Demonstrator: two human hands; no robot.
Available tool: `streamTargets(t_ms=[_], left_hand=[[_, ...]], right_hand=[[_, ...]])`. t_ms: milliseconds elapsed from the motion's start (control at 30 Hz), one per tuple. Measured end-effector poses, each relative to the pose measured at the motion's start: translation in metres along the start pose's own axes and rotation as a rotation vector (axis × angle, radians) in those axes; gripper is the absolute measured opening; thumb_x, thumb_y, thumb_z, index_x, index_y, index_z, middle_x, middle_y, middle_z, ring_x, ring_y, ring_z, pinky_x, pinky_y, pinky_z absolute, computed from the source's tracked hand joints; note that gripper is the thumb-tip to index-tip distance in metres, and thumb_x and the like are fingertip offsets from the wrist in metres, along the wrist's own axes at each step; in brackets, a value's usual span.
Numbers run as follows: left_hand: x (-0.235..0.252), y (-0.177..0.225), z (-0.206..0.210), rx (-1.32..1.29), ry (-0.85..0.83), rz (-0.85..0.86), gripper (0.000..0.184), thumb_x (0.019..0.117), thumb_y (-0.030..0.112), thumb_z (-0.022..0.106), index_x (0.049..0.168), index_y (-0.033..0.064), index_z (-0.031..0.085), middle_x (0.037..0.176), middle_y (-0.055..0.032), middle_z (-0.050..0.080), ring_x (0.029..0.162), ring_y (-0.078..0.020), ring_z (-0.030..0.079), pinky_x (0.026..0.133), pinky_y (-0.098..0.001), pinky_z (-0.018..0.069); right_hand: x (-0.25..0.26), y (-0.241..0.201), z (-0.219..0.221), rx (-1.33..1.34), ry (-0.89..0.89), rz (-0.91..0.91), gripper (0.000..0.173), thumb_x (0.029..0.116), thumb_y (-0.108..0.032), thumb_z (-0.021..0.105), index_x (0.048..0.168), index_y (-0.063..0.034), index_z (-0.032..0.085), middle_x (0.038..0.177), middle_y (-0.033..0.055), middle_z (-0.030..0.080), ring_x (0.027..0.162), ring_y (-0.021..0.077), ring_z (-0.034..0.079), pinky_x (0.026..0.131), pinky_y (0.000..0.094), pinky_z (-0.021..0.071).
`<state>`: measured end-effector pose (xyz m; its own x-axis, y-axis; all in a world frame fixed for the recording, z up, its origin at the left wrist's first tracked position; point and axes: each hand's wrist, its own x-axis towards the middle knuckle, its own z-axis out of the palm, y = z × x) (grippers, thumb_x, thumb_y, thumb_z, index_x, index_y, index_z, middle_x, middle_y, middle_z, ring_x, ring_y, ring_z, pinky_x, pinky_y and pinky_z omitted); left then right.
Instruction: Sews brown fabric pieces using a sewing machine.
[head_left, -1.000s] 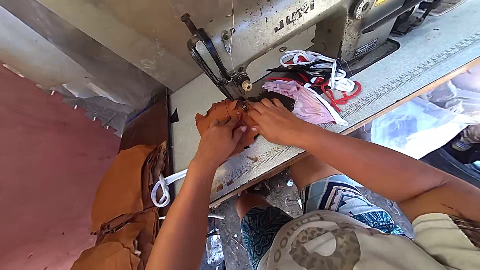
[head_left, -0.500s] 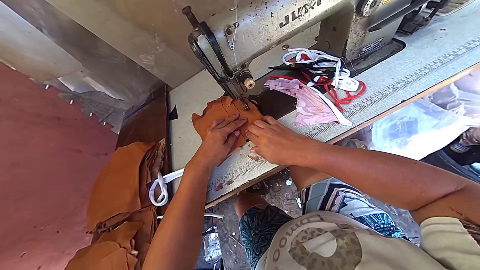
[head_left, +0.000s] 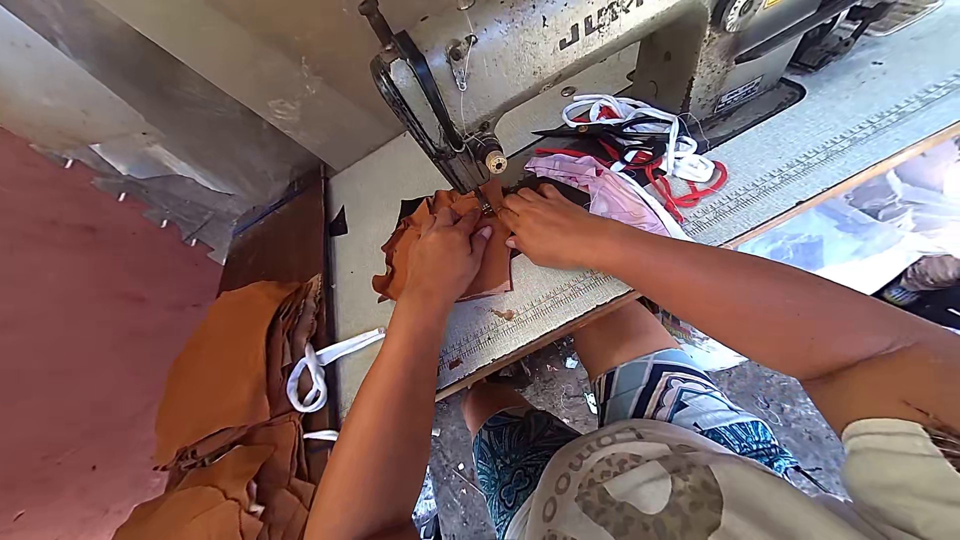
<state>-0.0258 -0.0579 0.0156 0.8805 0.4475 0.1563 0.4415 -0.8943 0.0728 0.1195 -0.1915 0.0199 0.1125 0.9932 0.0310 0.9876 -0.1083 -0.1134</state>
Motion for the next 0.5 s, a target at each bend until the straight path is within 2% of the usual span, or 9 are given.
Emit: streamTargets(t_ms=[100,167,233,333,400,500], left_hand=[[-0.001,-0.011,0.001,-0.076,0.052,-0.001,0.047,0.1086,0.043,0.046,0.144,0.0152,0.061,0.135,-0.0185,0.062,0.129,-0.0399,0.055,0.104,-0.0635,0.0425],[-0.008,-0.022,0.003,-0.182,0.145,0.099,0.039,0.1071,0.034,0.051,0.136,0.0125,0.066,0.135,-0.0142,0.064,0.129,-0.0373,0.056,0.108,-0.0618,0.0399],[-0.017,-0.026,0.009,-0.251,0.143,0.196,0.035,0.1071,0.028,0.051,0.133,0.0128,0.069,0.141,-0.0085,0.063,0.132,-0.0340,0.055,0.108,-0.0614,0.0397],[-0.022,-0.028,0.019,-0.232,0.092,0.215,0.041,0.1094,0.029,0.043,0.143,0.0172,0.063,0.153,-0.0062,0.054,0.142,-0.0350,0.047,0.108,-0.0673,0.0352],[-0.022,-0.026,0.021,-0.217,0.093,0.200,0.042,0.1099,0.030,0.041,0.144,0.0174,0.062,0.153,-0.0072,0.053,0.141,-0.0361,0.046,0.107,-0.0671,0.0353],[-0.021,-0.022,0.018,-0.168,0.082,0.158,0.044,0.1109,0.034,0.039,0.146,0.0186,0.060,0.153,-0.0078,0.053,0.139,-0.0369,0.048,0.105,-0.0663,0.0371]], right_hand=[[0.000,0.004,0.005,0.036,0.072,0.076,0.048,0.1080,-0.034,0.050,0.141,0.0002,0.056,0.142,0.0199,0.054,0.142,0.0390,0.043,0.115,0.0600,0.0335],[-0.006,0.002,0.009,0.033,0.193,0.012,0.045,0.1073,-0.032,0.051,0.137,0.0005,0.059,0.135,0.0211,0.058,0.136,0.0406,0.047,0.111,0.0591,0.0372],[-0.012,-0.003,0.014,0.041,0.261,-0.106,0.042,0.1069,-0.031,0.050,0.132,0.0005,0.062,0.133,0.0200,0.060,0.132,0.0389,0.051,0.108,0.0566,0.0398],[-0.013,-0.009,0.017,0.046,0.172,-0.161,0.046,0.1081,-0.036,0.047,0.131,0.0018,0.061,0.135,0.0199,0.060,0.135,0.0374,0.051,0.109,0.0566,0.0392],[-0.012,-0.009,0.015,0.030,0.146,-0.146,0.048,0.1089,-0.039,0.044,0.129,0.0019,0.062,0.132,0.0191,0.061,0.132,0.0359,0.052,0.106,0.0565,0.0391],[-0.010,-0.008,0.013,0.003,0.114,-0.108,0.051,0.1093,-0.040,0.043,0.134,0.0020,0.059,0.135,0.0186,0.059,0.134,0.0353,0.051,0.107,0.0570,0.0377]])
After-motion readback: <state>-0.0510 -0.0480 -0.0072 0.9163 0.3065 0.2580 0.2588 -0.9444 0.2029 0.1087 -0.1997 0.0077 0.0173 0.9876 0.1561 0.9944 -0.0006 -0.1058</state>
